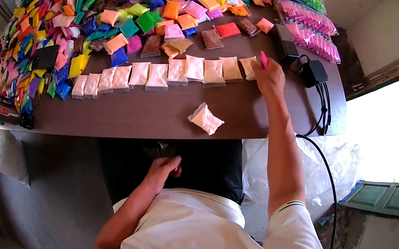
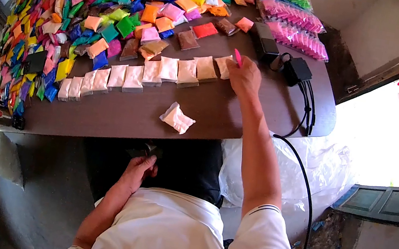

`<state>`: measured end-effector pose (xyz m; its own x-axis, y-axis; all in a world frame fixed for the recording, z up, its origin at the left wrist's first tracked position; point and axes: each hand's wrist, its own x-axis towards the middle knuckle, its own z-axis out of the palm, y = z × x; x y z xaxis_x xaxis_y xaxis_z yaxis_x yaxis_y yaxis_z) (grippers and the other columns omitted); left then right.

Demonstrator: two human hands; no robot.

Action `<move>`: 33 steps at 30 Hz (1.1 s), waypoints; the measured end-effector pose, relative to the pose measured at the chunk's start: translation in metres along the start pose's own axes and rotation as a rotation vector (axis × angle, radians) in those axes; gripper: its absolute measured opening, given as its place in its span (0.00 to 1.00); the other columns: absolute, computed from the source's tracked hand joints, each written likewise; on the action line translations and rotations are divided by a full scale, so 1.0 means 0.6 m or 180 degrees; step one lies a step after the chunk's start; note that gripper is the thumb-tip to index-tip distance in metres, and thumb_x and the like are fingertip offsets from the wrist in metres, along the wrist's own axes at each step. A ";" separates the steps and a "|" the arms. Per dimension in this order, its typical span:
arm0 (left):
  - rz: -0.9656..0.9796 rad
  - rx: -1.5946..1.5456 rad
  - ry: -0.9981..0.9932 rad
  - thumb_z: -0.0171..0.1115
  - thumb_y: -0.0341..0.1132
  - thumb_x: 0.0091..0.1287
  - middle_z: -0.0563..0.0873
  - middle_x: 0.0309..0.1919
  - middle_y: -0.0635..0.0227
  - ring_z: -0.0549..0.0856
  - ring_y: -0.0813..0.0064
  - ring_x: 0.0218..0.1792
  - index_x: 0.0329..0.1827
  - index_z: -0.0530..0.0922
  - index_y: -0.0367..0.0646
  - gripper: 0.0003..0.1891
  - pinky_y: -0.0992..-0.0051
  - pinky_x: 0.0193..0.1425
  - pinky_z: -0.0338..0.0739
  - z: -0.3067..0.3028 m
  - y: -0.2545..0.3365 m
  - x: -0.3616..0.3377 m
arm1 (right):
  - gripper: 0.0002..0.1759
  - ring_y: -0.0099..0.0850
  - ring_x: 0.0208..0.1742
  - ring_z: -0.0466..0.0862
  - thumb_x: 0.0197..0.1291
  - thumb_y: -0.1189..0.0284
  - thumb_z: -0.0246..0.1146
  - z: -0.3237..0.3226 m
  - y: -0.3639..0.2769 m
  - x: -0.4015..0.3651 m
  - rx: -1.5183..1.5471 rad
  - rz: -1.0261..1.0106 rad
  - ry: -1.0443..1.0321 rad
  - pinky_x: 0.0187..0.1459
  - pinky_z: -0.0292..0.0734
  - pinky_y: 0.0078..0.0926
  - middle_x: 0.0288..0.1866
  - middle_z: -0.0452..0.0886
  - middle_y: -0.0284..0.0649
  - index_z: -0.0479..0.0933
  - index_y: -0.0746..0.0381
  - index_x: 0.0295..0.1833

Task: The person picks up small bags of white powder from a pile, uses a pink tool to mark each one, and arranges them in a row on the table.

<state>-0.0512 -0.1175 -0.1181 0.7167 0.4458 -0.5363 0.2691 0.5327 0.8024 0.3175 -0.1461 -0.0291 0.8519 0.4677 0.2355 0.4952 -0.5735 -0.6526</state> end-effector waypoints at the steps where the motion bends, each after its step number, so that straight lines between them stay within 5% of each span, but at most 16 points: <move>1: -0.0008 -0.0062 0.0001 0.60 0.49 0.65 0.79 0.22 0.68 0.76 0.78 0.27 0.22 0.72 0.43 0.20 0.77 0.36 0.70 -0.001 -0.001 0.000 | 0.17 0.48 0.39 0.81 0.54 0.58 0.61 -0.002 -0.003 -0.004 -0.0414 0.0015 0.0292 0.40 0.74 0.40 0.33 0.80 0.54 0.79 0.64 0.37; 5: -0.0022 -0.0189 0.0009 0.61 0.49 0.65 0.78 0.22 0.68 0.75 0.78 0.26 0.22 0.71 0.44 0.20 0.77 0.35 0.69 -0.002 0.001 -0.004 | 0.18 0.49 0.39 0.81 0.54 0.58 0.60 -0.022 0.003 -0.025 -0.0458 0.0026 0.0745 0.41 0.74 0.42 0.33 0.80 0.54 0.79 0.63 0.36; 12: -0.0094 -0.0463 -0.0014 0.61 0.48 0.65 0.78 0.21 0.69 0.74 0.77 0.24 0.21 0.71 0.44 0.19 0.78 0.33 0.67 0.002 0.001 0.001 | 0.15 0.45 0.35 0.82 0.55 0.61 0.63 -0.048 -0.065 -0.178 0.0557 -0.0209 -0.0644 0.37 0.76 0.37 0.32 0.81 0.49 0.80 0.62 0.40; 14: -0.0056 -0.0315 -0.0129 0.61 0.47 0.65 0.77 0.21 0.68 0.73 0.77 0.24 0.21 0.71 0.44 0.19 0.77 0.33 0.67 -0.003 0.001 0.000 | 0.16 0.45 0.36 0.81 0.53 0.61 0.65 -0.044 -0.090 -0.218 0.0171 -0.0713 -0.0513 0.38 0.76 0.37 0.37 0.80 0.47 0.81 0.61 0.41; 19: 0.0075 -0.0481 -0.0214 0.60 0.47 0.66 0.77 0.21 0.67 0.73 0.76 0.25 0.21 0.71 0.42 0.20 0.76 0.33 0.67 0.002 0.011 -0.007 | 0.15 0.43 0.37 0.81 0.52 0.62 0.66 -0.021 -0.096 -0.267 0.0147 -0.0769 -0.0658 0.37 0.76 0.36 0.39 0.78 0.44 0.80 0.62 0.39; 25: 0.0151 -0.0590 -0.0502 0.56 0.50 0.67 0.77 0.23 0.65 0.75 0.74 0.27 0.23 0.72 0.42 0.21 0.76 0.35 0.68 -0.004 0.009 -0.002 | 0.12 0.44 0.28 0.80 0.56 0.66 0.66 -0.039 -0.113 -0.310 0.0928 -0.0510 -0.1718 0.30 0.74 0.35 0.28 0.79 0.47 0.74 0.64 0.33; 27: 0.0134 -0.0644 -0.0560 0.56 0.50 0.67 0.77 0.23 0.65 0.75 0.73 0.27 0.24 0.72 0.42 0.21 0.75 0.35 0.69 -0.004 0.007 -0.004 | 0.11 0.31 0.22 0.77 0.58 0.69 0.65 -0.037 -0.106 -0.337 0.1192 -0.0727 -0.2050 0.26 0.71 0.27 0.22 0.77 0.43 0.73 0.64 0.36; 31: 0.0083 -0.0894 -0.0478 0.55 0.52 0.66 0.78 0.26 0.66 0.77 0.73 0.31 0.26 0.75 0.41 0.22 0.75 0.38 0.70 0.002 0.013 -0.018 | 0.11 0.26 0.26 0.77 0.56 0.70 0.65 -0.023 -0.089 -0.372 0.1164 -0.0319 -0.2463 0.29 0.72 0.25 0.25 0.77 0.40 0.73 0.65 0.36; 33: 0.0217 -0.0486 -0.0647 0.57 0.54 0.64 0.77 0.27 0.70 0.75 0.74 0.32 0.39 0.80 0.40 0.22 0.73 0.40 0.69 -0.002 0.012 -0.020 | 0.11 0.24 0.27 0.76 0.55 0.70 0.65 -0.022 -0.085 -0.376 0.1182 -0.0160 -0.2553 0.29 0.72 0.24 0.25 0.77 0.39 0.73 0.66 0.36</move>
<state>-0.0587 -0.1180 -0.1066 0.8485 0.3391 -0.4063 0.1266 0.6155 0.7779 0.1022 -0.2311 -0.0397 0.3856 0.8973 -0.2148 0.3230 -0.3494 -0.8796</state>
